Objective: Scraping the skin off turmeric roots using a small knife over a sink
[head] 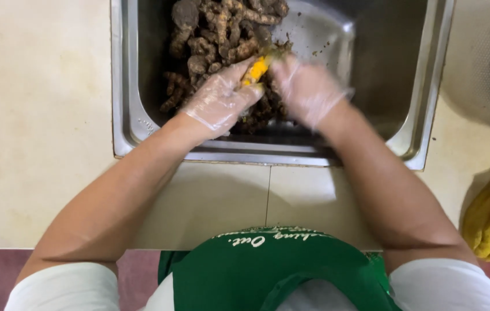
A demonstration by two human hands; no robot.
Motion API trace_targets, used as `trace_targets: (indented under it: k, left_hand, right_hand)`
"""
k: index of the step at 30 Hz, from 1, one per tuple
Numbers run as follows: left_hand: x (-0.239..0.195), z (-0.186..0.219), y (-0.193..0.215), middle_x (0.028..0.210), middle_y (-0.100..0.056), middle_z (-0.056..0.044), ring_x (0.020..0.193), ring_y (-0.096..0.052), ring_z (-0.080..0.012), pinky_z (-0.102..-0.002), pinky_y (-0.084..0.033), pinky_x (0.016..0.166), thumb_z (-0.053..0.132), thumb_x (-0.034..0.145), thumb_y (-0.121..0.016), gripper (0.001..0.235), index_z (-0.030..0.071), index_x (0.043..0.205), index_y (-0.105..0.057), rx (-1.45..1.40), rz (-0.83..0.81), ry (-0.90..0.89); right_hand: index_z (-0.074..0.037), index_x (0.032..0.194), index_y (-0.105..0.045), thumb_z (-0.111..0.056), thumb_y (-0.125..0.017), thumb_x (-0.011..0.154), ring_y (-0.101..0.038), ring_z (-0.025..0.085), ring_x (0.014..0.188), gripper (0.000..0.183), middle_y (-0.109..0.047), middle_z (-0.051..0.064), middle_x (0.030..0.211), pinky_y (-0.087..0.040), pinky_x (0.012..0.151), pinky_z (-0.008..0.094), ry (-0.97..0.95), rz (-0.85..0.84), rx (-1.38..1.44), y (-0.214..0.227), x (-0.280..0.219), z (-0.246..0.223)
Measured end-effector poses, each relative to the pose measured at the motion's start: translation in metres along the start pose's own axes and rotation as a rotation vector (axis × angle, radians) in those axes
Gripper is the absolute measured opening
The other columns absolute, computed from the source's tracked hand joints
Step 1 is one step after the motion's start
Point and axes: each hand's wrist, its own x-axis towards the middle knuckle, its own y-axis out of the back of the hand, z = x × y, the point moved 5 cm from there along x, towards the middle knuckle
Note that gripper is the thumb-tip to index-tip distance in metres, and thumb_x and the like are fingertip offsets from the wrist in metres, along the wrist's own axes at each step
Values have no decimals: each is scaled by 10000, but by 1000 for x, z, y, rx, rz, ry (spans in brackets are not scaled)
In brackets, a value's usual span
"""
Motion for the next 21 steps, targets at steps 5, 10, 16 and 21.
trace_targets:
  k: [5,10,16,21]
  left_hand:
    - [-8,15,7,893,-591,-41,567,-460,-107,-285,-407,411,289,1005,-513,605,144,1579,-389,6,-5,113]
    - [5,-10,-2,717,-466,22,467,-345,-73,-241,-279,365,189,998,-541,551,212,1539,-439,-408,-58,37]
    - [17,-22,-7,766,-479,7,591,-392,-93,-249,-330,474,150,981,-596,584,154,1541,-430,-496,-62,-86]
    - [23,-31,-8,969,-623,-7,691,-450,-77,-248,-368,505,156,964,-599,454,147,1411,-520,-386,-6,-146]
  right_hand:
    - [-52,1055,-541,-532,-147,1098,-647,403,847,623,-597,175,843,-576,831,559,-125,182,117,16,0,24]
    - [-23,1175,-554,-416,-169,1117,-704,315,629,553,-651,142,787,-633,506,429,61,117,23,0,-6,-6]
    - [-82,1011,-516,-555,-133,1060,-604,359,612,611,-575,158,706,-524,518,467,-53,210,69,2,7,32]
    - [-21,1096,-512,-536,-113,1056,-619,307,427,653,-528,49,545,-550,383,433,234,203,20,2,-11,-10]
